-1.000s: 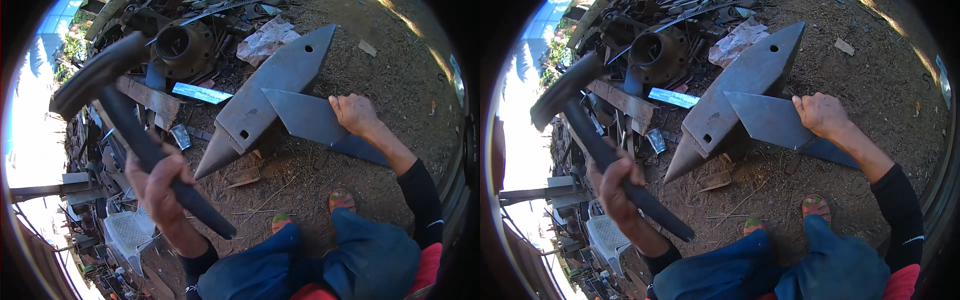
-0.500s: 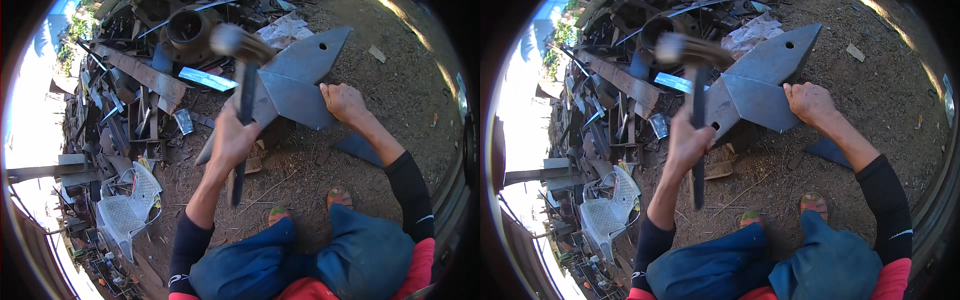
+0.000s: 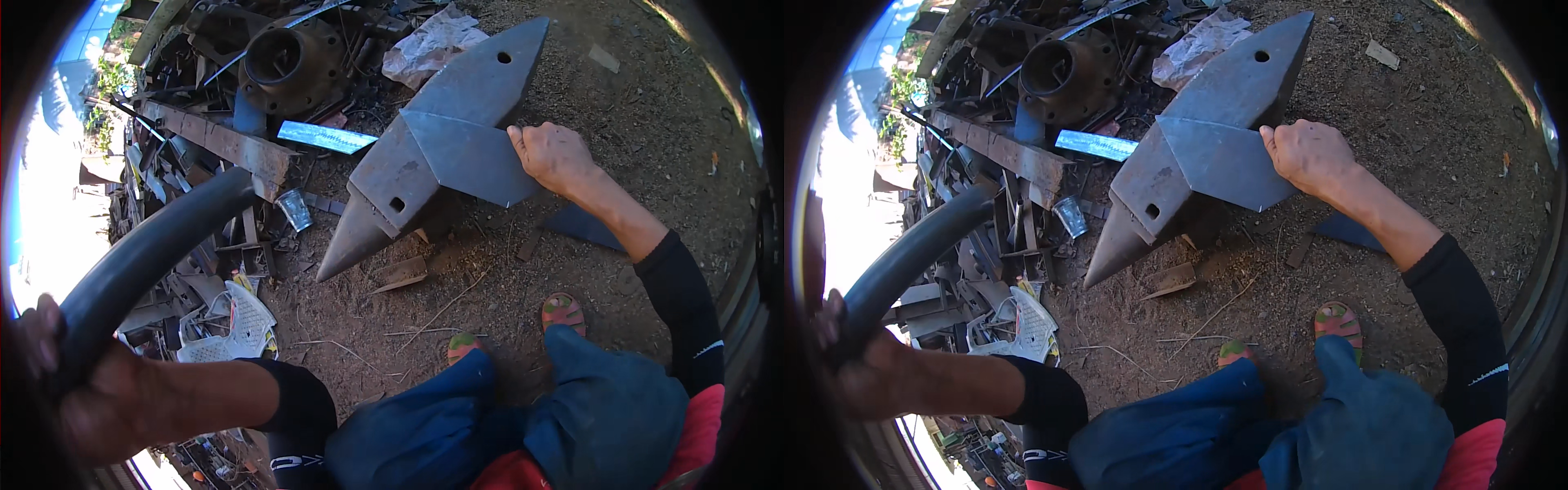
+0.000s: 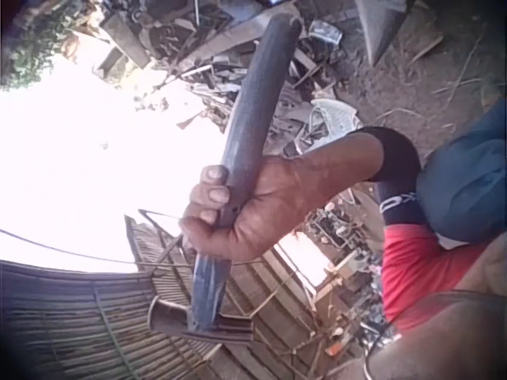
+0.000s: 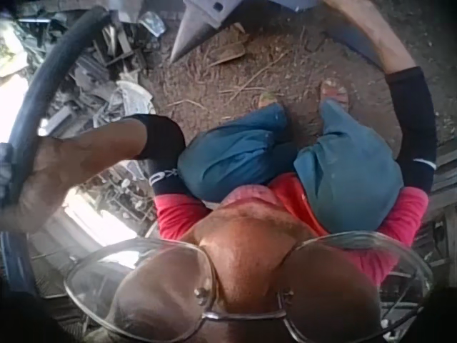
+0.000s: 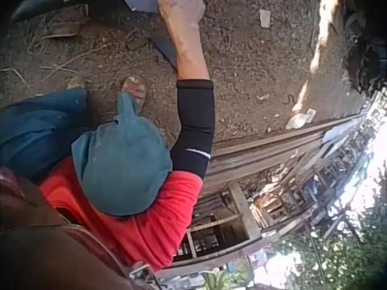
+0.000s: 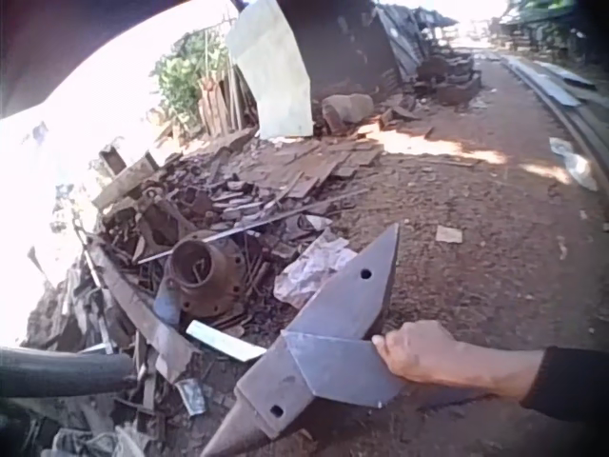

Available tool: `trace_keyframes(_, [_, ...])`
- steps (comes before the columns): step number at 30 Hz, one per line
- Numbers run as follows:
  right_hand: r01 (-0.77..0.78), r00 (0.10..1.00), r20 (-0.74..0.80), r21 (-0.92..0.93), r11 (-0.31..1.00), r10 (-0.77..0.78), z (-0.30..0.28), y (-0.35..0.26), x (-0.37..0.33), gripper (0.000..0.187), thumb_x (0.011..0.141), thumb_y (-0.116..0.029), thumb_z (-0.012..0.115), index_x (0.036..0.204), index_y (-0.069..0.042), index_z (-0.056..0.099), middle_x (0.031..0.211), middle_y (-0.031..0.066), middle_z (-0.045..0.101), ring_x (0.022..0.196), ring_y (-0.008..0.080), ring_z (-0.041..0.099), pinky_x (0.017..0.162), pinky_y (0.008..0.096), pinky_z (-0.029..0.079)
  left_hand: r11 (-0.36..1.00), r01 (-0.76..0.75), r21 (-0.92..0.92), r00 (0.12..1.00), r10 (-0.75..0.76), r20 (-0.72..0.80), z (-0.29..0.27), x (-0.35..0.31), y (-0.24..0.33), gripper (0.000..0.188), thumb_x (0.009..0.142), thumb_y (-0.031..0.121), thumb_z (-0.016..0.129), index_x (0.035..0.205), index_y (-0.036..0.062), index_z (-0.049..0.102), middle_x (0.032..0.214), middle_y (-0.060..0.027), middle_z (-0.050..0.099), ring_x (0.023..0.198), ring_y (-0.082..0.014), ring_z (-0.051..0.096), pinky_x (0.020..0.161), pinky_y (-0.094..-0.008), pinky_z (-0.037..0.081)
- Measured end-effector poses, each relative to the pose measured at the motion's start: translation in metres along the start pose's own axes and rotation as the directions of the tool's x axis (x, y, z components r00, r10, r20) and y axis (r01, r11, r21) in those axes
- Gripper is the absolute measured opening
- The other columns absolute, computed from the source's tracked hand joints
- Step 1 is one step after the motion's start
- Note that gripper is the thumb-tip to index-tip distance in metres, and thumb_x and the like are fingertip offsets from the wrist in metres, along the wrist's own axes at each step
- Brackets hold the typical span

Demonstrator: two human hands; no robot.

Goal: The person sits on the ground in a cluttered workshop and uses a hammer to shape a triangular metal piece on an anvil. They repeatedly strike the metal, adjusting its position and orientation to bend and flatten the edges.

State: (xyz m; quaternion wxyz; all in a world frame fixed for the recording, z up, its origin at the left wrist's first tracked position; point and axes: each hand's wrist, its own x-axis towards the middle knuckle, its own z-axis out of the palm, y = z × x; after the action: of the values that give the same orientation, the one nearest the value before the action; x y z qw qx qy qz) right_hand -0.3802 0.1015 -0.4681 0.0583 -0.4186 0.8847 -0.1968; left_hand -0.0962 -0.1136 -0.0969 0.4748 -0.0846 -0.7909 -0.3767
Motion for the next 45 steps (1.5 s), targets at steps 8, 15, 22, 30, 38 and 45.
trace_keyframes(8, [0.051,0.991,-0.124,-0.033,0.998,-0.054,0.003,0.002,0.013,0.054,0.105,-0.036,0.042,0.069,-0.004,0.068,0.068,0.0215,0.068,0.067,0.0400,0.069,0.065,0.0504,0.058,0.349,0.894,0.280,0.320,-0.936,0.146,0.154,-0.155,-0.132,0.032,0.073,0.001,0.071,0.101,-0.0021,0.055,0.069,-0.0042,0.060,0.049,-0.0103,0.055,0.044,-0.0248,0.044])
trace_keyframes(15, [-0.002,0.999,-0.040,0.037,0.999,0.003,0.005,-0.006,0.011,0.054,0.105,-0.034,0.041,0.070,-0.003,0.069,0.069,0.0215,0.068,0.069,0.0400,0.070,0.066,0.0506,0.058,0.915,0.401,0.042,0.912,-0.395,-0.111,0.086,-0.054,-0.018,0.025,0.084,-0.004,0.064,0.107,-0.0039,0.054,0.076,-0.0089,0.056,0.063,-0.0131,0.057,0.060,-0.0279,0.050])
trace_keyframes(22, [-0.004,1.000,-0.006,0.049,0.999,0.004,0.006,-0.029,0.018,0.053,0.105,-0.033,0.042,0.071,-0.003,0.069,0.069,0.0207,0.069,0.069,0.0400,0.070,0.067,0.0500,0.059,0.916,-0.052,0.399,0.999,0.044,0.030,0.076,-0.048,-0.059,0.018,0.095,-0.003,0.054,0.113,-0.0032,0.053,0.075,-0.0085,0.054,0.065,-0.0146,0.054,0.061,-0.0333,0.051])
trace_keyframes(30, [-0.122,0.992,0.018,0.011,0.993,0.121,-0.002,-0.004,0.016,0.054,0.106,-0.035,0.039,0.078,-0.002,0.072,0.077,0.0230,0.071,0.076,0.0391,0.072,0.070,0.0503,0.059,0.436,0.892,-0.123,0.448,-0.889,0.095,0.148,-0.139,-0.099,0.031,0.074,0.000,0.070,0.100,-0.0056,0.053,0.068,-0.0093,0.058,0.047,-0.0156,0.057,0.043,-0.0261,0.046])
trace_keyframes(38, [-0.038,0.999,0.006,0.016,0.999,0.038,0.000,-0.002,0.012,0.056,0.106,-0.035,0.039,0.074,-0.002,0.070,0.075,0.0236,0.070,0.074,0.0401,0.071,0.069,0.0506,0.059,0.955,0.204,-0.215,0.972,-0.224,-0.071,0.015,-0.014,-0.016,0.010,0.091,0.004,0.057,0.098,0.0031,0.049,0.077,-0.0056,0.039,0.070,-0.0162,0.044,0.069,-0.0343,0.042])
trace_keyframes(45, [-0.063,0.998,0.009,0.000,0.998,0.063,0.003,-0.005,0.018,0.054,0.106,-0.036,0.041,0.073,-0.002,0.067,0.072,0.0233,0.068,0.071,0.0414,0.069,0.067,0.0517,0.057,0.638,0.640,0.428,0.728,-0.681,-0.075,0.162,-0.146,-0.126,0.015,0.080,0.003,0.069,0.092,-0.0020,0.061,0.066,-0.0025,0.059,0.055,-0.0122,0.056,0.054,-0.0278,0.049])
